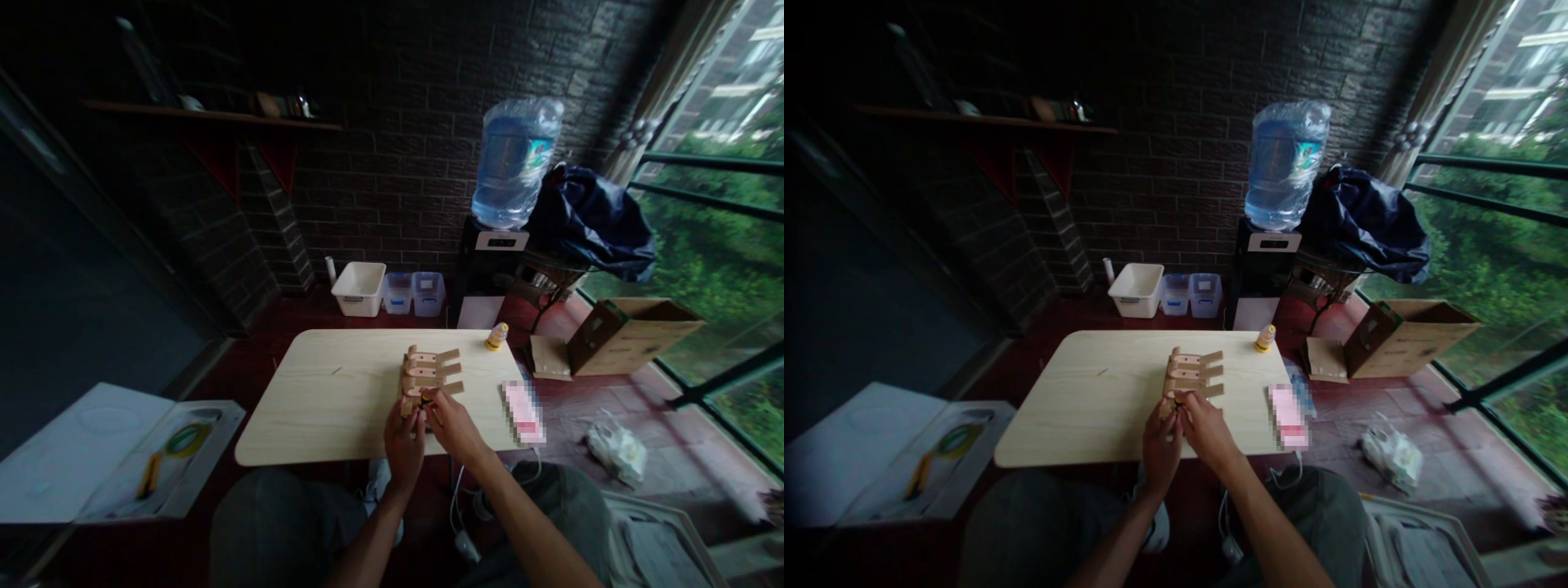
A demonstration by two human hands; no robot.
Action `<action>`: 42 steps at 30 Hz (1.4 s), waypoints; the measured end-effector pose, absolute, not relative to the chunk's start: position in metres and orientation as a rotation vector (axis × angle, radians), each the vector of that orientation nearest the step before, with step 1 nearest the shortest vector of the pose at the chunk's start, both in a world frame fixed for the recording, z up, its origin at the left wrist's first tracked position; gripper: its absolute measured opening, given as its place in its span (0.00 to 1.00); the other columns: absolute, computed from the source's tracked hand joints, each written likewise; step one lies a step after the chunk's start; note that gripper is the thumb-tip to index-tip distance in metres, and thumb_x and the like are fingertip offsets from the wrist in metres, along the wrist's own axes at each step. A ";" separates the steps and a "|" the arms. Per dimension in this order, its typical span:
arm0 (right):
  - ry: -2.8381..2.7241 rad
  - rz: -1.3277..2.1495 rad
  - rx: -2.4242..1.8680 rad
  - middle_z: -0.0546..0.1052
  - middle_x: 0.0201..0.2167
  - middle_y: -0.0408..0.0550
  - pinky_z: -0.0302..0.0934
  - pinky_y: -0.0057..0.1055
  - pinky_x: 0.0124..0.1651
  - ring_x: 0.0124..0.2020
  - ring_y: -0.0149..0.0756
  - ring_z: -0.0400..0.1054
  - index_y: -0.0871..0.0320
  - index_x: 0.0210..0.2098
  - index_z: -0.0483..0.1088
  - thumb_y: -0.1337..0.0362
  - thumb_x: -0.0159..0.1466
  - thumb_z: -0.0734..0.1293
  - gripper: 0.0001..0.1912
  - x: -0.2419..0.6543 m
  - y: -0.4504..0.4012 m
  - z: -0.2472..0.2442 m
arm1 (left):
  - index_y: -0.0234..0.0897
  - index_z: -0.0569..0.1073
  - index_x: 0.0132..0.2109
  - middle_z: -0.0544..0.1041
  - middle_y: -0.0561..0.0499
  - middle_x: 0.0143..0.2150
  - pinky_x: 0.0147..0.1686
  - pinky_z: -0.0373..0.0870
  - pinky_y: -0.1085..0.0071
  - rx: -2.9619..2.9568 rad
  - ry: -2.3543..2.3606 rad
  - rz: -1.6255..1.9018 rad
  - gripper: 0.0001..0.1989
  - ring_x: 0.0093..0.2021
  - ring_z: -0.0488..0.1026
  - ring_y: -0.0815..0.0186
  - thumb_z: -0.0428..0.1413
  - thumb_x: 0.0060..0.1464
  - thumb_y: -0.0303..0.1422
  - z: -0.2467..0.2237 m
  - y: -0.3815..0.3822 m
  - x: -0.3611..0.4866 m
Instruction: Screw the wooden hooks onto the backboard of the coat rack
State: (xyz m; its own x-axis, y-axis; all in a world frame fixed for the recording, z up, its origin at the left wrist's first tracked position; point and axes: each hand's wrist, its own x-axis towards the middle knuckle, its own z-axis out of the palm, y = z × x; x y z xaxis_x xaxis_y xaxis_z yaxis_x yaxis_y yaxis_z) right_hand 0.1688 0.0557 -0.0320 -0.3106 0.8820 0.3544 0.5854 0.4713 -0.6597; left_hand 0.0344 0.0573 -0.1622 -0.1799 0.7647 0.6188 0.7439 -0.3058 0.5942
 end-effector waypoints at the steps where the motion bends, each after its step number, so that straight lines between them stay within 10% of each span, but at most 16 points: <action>1: -2.019 0.547 -1.216 0.76 0.51 0.51 0.69 0.38 0.51 0.47 0.42 0.75 0.51 0.55 0.65 0.68 0.70 0.60 0.15 0.169 0.056 -0.032 | 0.43 0.78 0.51 0.71 0.44 0.63 0.59 0.72 0.51 1.989 1.839 1.536 0.13 0.63 0.69 0.53 0.53 0.63 0.34 -0.162 0.057 0.035; 42: -2.052 0.529 -1.185 0.77 0.53 0.49 0.69 0.36 0.52 0.51 0.40 0.74 0.48 0.59 0.66 0.68 0.69 0.62 0.20 0.166 0.061 -0.040 | 0.43 0.76 0.55 0.72 0.43 0.62 0.57 0.73 0.49 1.992 1.824 1.502 0.16 0.62 0.70 0.52 0.52 0.62 0.34 -0.159 0.055 0.034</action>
